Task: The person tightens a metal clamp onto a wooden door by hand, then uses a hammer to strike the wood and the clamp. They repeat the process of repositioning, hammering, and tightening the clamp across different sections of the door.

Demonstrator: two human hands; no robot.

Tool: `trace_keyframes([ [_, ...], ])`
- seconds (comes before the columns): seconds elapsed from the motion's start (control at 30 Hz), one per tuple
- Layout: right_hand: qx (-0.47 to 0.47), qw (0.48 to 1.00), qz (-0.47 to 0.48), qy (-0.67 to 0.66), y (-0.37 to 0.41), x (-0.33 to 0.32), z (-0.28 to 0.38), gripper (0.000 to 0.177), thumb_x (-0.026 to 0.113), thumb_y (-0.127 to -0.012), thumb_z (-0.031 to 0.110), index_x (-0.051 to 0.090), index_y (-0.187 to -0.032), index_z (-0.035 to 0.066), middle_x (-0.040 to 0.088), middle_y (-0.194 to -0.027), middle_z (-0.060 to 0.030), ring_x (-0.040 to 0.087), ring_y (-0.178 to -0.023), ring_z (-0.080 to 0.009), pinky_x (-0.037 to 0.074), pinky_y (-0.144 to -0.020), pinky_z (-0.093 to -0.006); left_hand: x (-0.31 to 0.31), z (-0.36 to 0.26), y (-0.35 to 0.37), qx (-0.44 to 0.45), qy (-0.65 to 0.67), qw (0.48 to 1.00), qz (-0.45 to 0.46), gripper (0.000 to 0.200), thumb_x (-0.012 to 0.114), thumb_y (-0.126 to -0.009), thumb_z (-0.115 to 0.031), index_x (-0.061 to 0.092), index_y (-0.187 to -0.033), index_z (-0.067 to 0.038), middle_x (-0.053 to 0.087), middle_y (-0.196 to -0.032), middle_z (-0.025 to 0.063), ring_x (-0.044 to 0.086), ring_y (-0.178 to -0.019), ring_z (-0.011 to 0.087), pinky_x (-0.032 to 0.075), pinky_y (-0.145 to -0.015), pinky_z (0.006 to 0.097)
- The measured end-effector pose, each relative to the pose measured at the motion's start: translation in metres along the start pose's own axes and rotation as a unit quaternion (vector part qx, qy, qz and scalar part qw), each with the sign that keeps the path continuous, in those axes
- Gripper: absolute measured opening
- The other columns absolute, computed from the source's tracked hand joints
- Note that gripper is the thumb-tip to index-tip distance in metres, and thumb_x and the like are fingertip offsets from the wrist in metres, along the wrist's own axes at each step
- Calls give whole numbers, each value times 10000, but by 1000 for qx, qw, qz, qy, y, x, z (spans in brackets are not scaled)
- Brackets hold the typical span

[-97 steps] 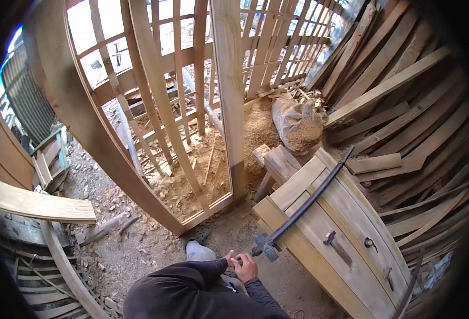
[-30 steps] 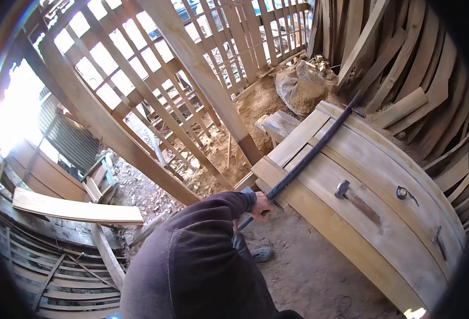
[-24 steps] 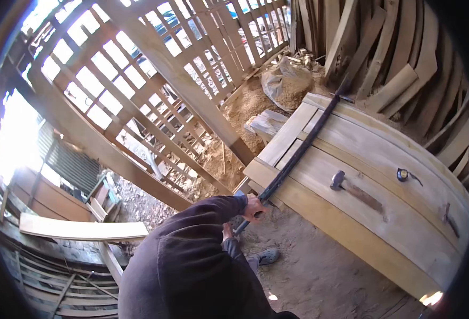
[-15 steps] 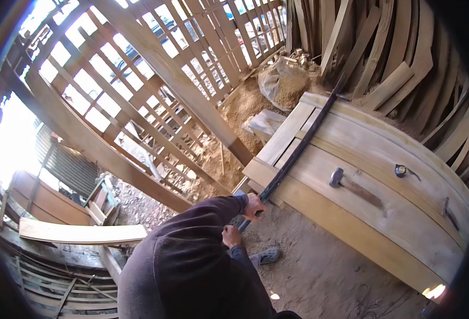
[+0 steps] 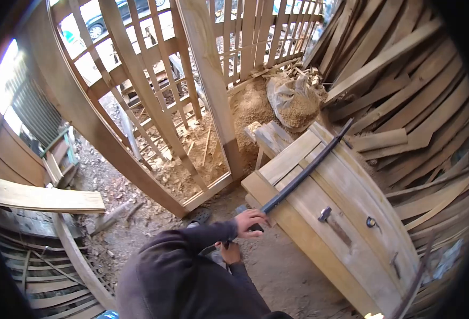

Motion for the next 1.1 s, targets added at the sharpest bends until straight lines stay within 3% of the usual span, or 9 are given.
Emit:
trace_keyframes([
  [0.07, -14, 993, -34, 116, -8, -22, 25, 330, 524, -901, 324, 671, -797, 48, 639, -734, -207, 627, -719, -402, 480, -621, -493, -42, 37, 54, -178, 14, 974, -140, 214, 632, -850, -262, 632, -962, -78, 595, -958, 120, 568, -940, 312, 453, -828, 415],
  [0.13, 26, 992, -10, 125, -6, -33, 47, 346, 500, -922, 302, 668, -788, 31, 633, -733, -213, 631, -712, -396, 481, -615, -479, -35, 108, 154, -431, 118, 840, -306, 148, 605, -851, -188, 611, -900, -48, 617, -865, 140, 603, -801, 256, 481, -737, 346],
  [0.2, 64, 992, -7, 104, -4, -42, 69, 333, 504, -933, 316, 677, -850, 44, 611, -746, -231, 616, -736, -414, 465, -603, -485, -1, 149, 221, -548, 135, 795, -224, 275, 627, -849, -277, 607, -930, -15, 657, -902, 149, 621, -803, 251, 493, -697, 336],
  [0.27, 58, 995, -52, 68, -6, -42, 77, 329, 506, -935, 330, 679, -871, 57, 603, -746, -235, 607, -743, -425, 457, -596, -491, 62, 186, 279, -527, -3, 831, -178, 425, 686, -806, -404, 609, -925, -4, 652, -805, 111, 621, -738, 244, 501, -675, 330],
  [0.37, 127, 973, -25, 191, -9, -36, 75, 301, 521, -919, 329, 682, -870, 80, 614, -736, -219, 602, -731, -430, 459, -600, -511, 146, 167, 261, -556, 535, 627, 110, 504, 735, -762, -519, 639, -921, -51, 621, -725, 35, 604, -646, 129, 499, -603, 285],
  [0.47, 144, 953, 17, 267, -14, -35, 79, 313, 534, -904, 312, 664, -767, 63, 619, -702, -223, 614, -685, -425, 477, -598, -520, 167, 157, 255, -596, 514, 590, 182, 572, 753, -714, -584, 649, -952, -75, 622, -721, 20, 597, -622, 92, 488, -571, 261],
  [0.63, 164, 920, 111, 338, -36, -24, 94, 267, 549, -876, 270, 670, -793, 47, 648, -731, -218, 635, -696, -418, 504, -620, -512, 157, 157, 247, -611, 360, 654, 263, 836, 626, -598, -829, 697, -860, -39, 659, -726, 90, 639, -654, 172, 499, -589, 329],
  [0.8, 295, 778, 314, 458, -49, 21, 43, 337, 580, -836, 303, 650, -1039, 42, 674, -921, -232, 674, -784, -376, 538, -731, -469, 177, 172, 261, -620, 250, 698, 259, 1013, 507, -552, -926, 702, -799, 37, 679, -768, 189, 679, -750, 276, 526, -718, 382],
  [1.1, 532, 664, 435, 296, -42, 21, 14, 529, 577, -830, 406, 604, -1203, 32, 645, -1094, -237, 631, -1025, -356, 478, -926, -431, 168, 166, 251, -592, 356, 630, 355, 948, 532, -634, -852, 712, -937, 29, 704, -921, 158, 686, -847, 259, 531, -749, 366],
])
Point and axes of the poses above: each hand's wrist, its own y-axis away from the middle knuckle, its own x-axis out of the palm, z = x × y, the point moved 9 cm from there along -y, towards the middle knuckle
